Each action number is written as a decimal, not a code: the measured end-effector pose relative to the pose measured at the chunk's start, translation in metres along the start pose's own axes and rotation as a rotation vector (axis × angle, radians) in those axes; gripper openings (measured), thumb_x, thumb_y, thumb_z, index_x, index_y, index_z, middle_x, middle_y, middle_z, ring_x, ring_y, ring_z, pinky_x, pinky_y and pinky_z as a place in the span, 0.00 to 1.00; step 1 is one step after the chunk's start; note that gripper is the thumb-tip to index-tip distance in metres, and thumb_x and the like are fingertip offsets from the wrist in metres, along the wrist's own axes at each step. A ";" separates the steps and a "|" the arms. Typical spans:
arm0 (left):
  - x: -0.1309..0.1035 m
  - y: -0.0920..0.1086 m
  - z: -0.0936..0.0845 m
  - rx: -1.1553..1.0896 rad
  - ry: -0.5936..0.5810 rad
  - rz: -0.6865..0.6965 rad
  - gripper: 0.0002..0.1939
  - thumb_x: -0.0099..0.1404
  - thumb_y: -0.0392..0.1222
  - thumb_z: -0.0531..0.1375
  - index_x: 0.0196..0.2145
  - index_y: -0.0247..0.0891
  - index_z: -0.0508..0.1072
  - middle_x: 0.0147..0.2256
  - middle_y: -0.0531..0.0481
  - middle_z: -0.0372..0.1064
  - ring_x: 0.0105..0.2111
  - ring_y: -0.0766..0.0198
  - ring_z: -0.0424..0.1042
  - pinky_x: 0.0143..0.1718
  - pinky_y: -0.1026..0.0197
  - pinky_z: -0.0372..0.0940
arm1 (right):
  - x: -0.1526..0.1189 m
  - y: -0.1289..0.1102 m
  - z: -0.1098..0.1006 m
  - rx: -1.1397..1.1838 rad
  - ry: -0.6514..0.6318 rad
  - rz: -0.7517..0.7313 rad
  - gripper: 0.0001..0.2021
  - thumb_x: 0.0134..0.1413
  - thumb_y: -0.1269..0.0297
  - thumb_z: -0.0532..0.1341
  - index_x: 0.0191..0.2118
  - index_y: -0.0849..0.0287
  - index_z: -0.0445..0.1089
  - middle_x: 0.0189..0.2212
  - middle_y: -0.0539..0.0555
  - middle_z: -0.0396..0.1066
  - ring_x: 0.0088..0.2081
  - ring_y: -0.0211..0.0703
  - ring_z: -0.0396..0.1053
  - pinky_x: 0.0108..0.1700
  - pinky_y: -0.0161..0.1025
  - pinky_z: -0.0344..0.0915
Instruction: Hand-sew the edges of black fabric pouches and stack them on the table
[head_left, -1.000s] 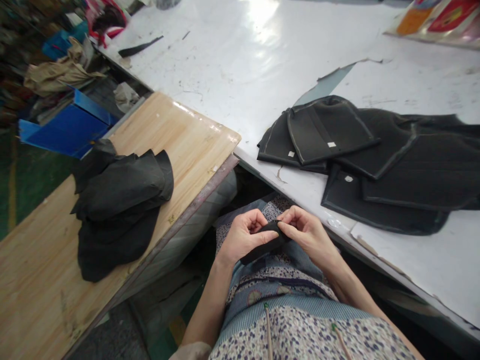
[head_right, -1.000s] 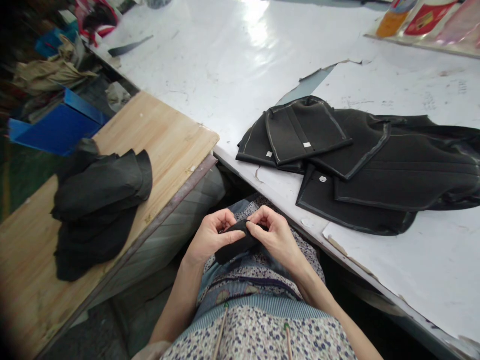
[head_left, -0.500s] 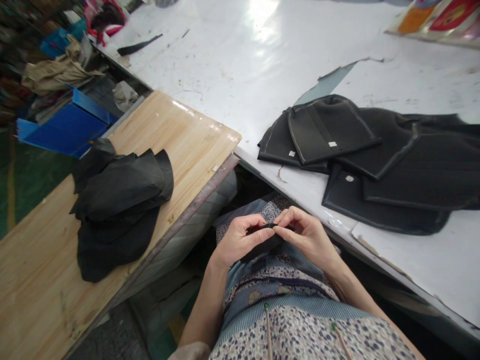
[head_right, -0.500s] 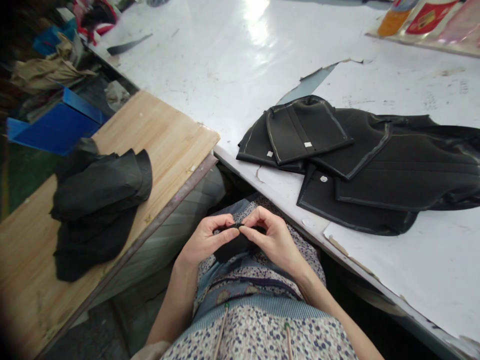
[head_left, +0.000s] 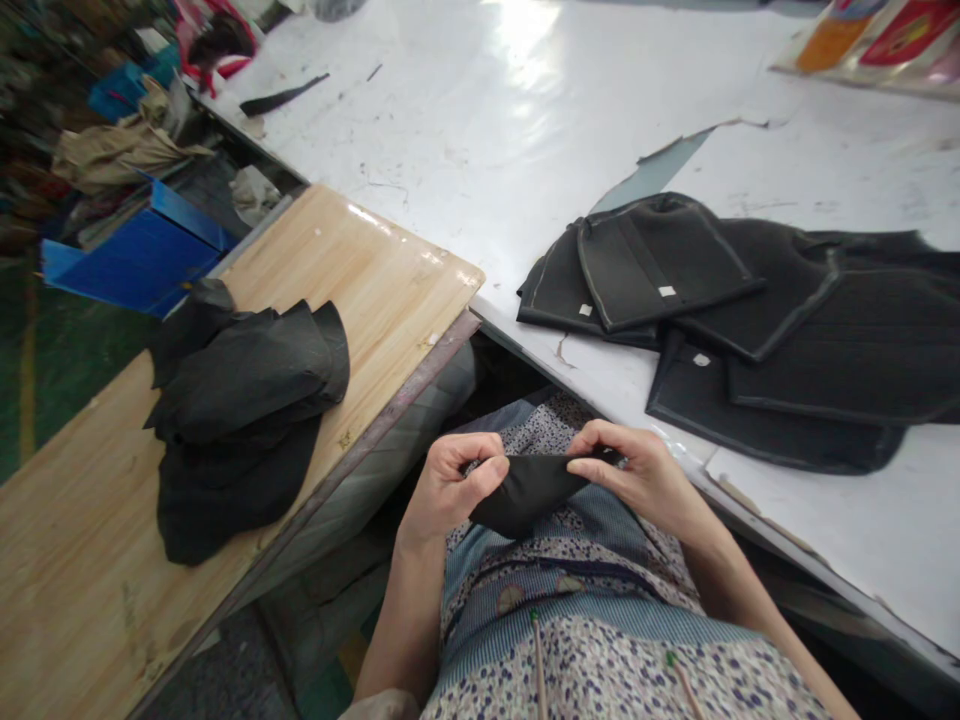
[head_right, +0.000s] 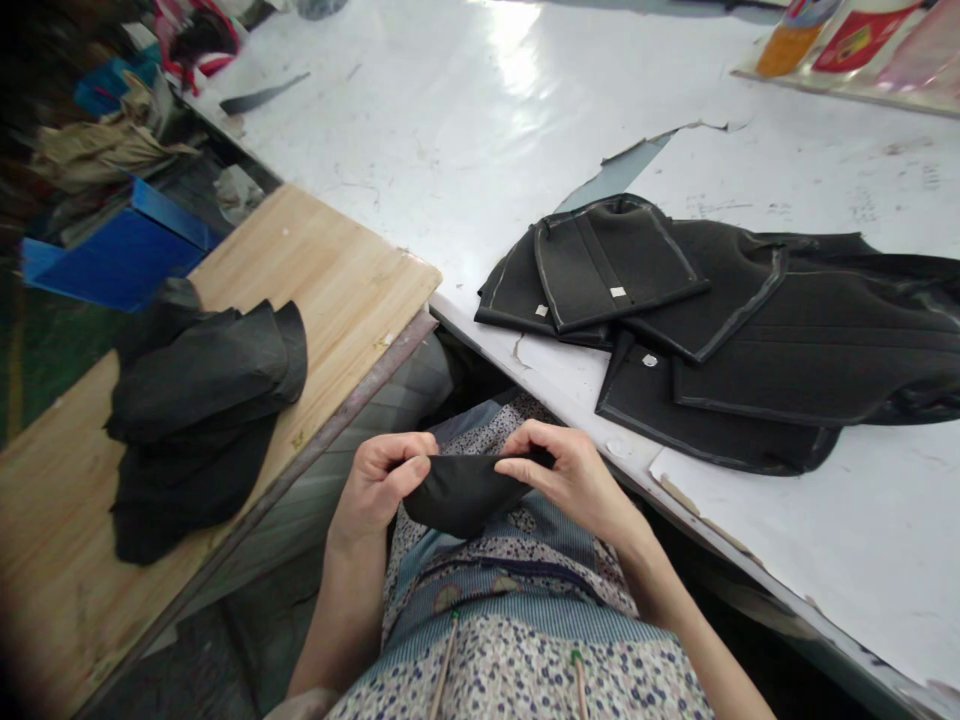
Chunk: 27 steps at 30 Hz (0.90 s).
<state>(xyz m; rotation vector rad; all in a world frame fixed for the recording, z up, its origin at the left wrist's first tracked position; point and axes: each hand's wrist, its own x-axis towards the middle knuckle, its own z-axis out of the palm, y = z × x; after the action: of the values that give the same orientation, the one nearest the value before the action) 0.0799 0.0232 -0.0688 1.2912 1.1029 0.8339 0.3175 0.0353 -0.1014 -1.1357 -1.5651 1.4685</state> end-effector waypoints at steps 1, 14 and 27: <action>-0.001 -0.002 -0.002 -0.024 0.036 -0.006 0.21 0.68 0.47 0.60 0.19 0.38 0.61 0.22 0.53 0.56 0.24 0.65 0.56 0.27 0.60 0.52 | -0.001 0.003 -0.007 -0.032 -0.006 -0.002 0.10 0.58 0.57 0.67 0.30 0.56 0.73 0.27 0.50 0.72 0.30 0.43 0.69 0.33 0.37 0.64; -0.006 -0.019 -0.006 -0.117 0.209 -0.021 0.21 0.64 0.48 0.61 0.18 0.38 0.60 0.21 0.53 0.55 0.23 0.65 0.56 0.26 0.60 0.52 | -0.006 0.024 -0.020 -0.063 0.033 0.047 0.13 0.61 0.55 0.64 0.29 0.57 0.72 0.25 0.50 0.70 0.28 0.43 0.67 0.31 0.38 0.62; -0.008 -0.022 -0.005 -0.073 0.196 0.013 0.23 0.66 0.50 0.59 0.18 0.38 0.61 0.22 0.52 0.56 0.23 0.65 0.56 0.26 0.59 0.51 | 0.004 0.001 0.010 -0.013 0.031 -0.239 0.11 0.56 0.60 0.70 0.43 0.51 0.71 0.42 0.54 0.74 0.46 0.52 0.72 0.50 0.48 0.68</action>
<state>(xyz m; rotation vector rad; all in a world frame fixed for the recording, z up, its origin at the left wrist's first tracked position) 0.0710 0.0146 -0.0887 1.1758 1.2071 1.0179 0.3071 0.0350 -0.1033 -0.9379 -1.6294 1.2789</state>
